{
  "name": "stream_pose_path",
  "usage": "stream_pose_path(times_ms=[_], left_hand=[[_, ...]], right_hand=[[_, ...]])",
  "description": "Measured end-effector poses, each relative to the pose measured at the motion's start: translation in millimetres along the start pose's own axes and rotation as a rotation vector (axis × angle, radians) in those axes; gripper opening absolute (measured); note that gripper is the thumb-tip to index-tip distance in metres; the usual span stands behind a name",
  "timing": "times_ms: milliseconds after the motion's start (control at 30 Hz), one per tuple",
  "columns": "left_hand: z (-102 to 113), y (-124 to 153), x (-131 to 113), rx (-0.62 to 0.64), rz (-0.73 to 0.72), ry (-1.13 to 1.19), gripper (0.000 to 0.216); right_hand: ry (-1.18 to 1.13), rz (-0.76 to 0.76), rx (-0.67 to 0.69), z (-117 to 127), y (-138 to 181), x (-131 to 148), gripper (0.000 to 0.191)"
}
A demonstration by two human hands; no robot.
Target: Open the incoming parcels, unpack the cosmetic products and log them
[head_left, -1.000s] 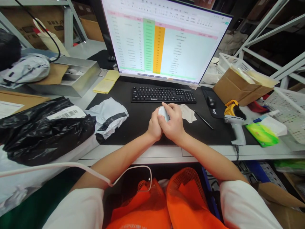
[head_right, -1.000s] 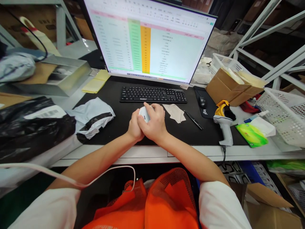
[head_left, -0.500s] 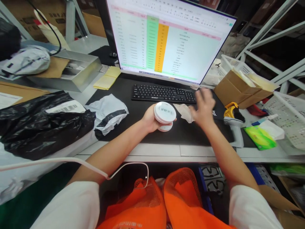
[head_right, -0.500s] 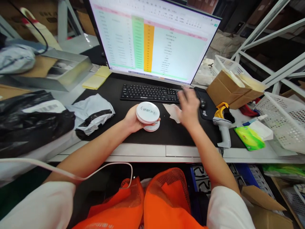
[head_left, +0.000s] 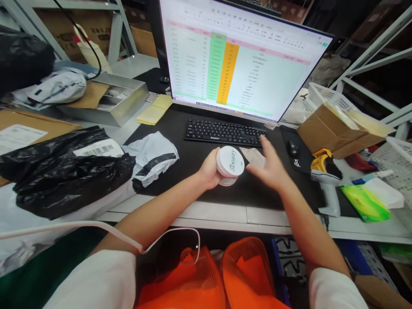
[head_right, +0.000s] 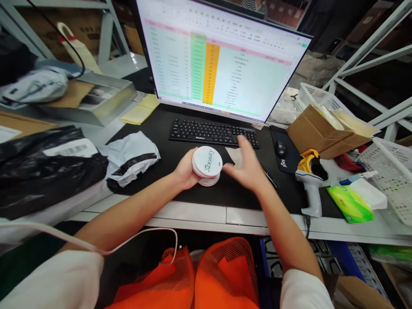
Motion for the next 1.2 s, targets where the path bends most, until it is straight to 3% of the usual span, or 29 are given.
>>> stream_pose_path(times_ms=[100, 200, 267, 367, 500, 600, 733, 800, 867, 933, 1067, 1200], left_hand=[[-9.4, -0.3, 12.7, 0.067, -0.007, -0.049, 0.054], [-11.4, 2.5, 15.2, 0.129, 0.008, -0.079, 0.048], [-13.6, 7.1, 13.9, 0.201, 0.06, -0.097, 0.052], [-23.0, 16.2, 10.6, 0.347, 0.116, -0.069, 0.063], [-22.4, 14.2, 16.1, 0.358, 0.141, -0.011, 0.063], [-18.8, 6.6, 23.0, 0.377, 0.138, -0.006, 0.065], [-21.5, 6.3, 24.7, 0.47, 0.136, 0.025, 0.058], [-21.9, 6.8, 22.6, 0.443, 0.11, 0.029, 0.054], [-20.2, 5.0, 19.7, 0.355, 0.05, 0.021, 0.056], [-16.5, 2.0, 19.2, 0.23, -0.012, 0.012, 0.057], [-12.4, 0.1, 23.4, 0.076, -0.098, 0.055, 0.048], [-4.7, 0.9, 27.6, -0.001, -0.123, 0.024, 0.046]], right_hand=[[-0.133, 0.171, 0.181, -43.9, 15.5, 48.8, 0.104], [-0.199, 0.221, 0.112, -46.6, 24.3, 65.7, 0.092], [-0.274, 0.205, -0.014, -29.6, 26.2, 56.4, 0.101], [-0.485, 0.056, -0.152, -13.3, 26.5, 25.8, 0.103], [-0.614, -0.133, -0.006, -38.9, 24.6, 7.8, 0.085], [-0.591, -0.153, -0.041, -42.2, 22.6, 3.9, 0.076], [-0.928, -0.196, 0.035, -55.9, 20.0, -1.5, 0.074], [-1.026, -0.209, 0.036, -59.1, 19.9, -2.0, 0.078], [-0.976, -0.125, -0.083, -49.1, 20.4, 2.3, 0.08], [-0.771, 0.056, -0.19, -38.4, 24.1, 19.4, 0.076], [-0.263, 0.319, -0.111, -62.2, 34.5, 60.7, 0.065], [-0.121, 0.38, -0.091, -84.5, 41.4, 66.8, 0.068]])
Point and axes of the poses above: each hand's wrist, its own y-axis away from the middle knuckle, its own z-axis out of the back of the hand, x = y × z, the point moved 9 cm from there along -y, towards the middle knuckle, and after that the axes turned 12 degrees about -y, right-handed, at the moved point
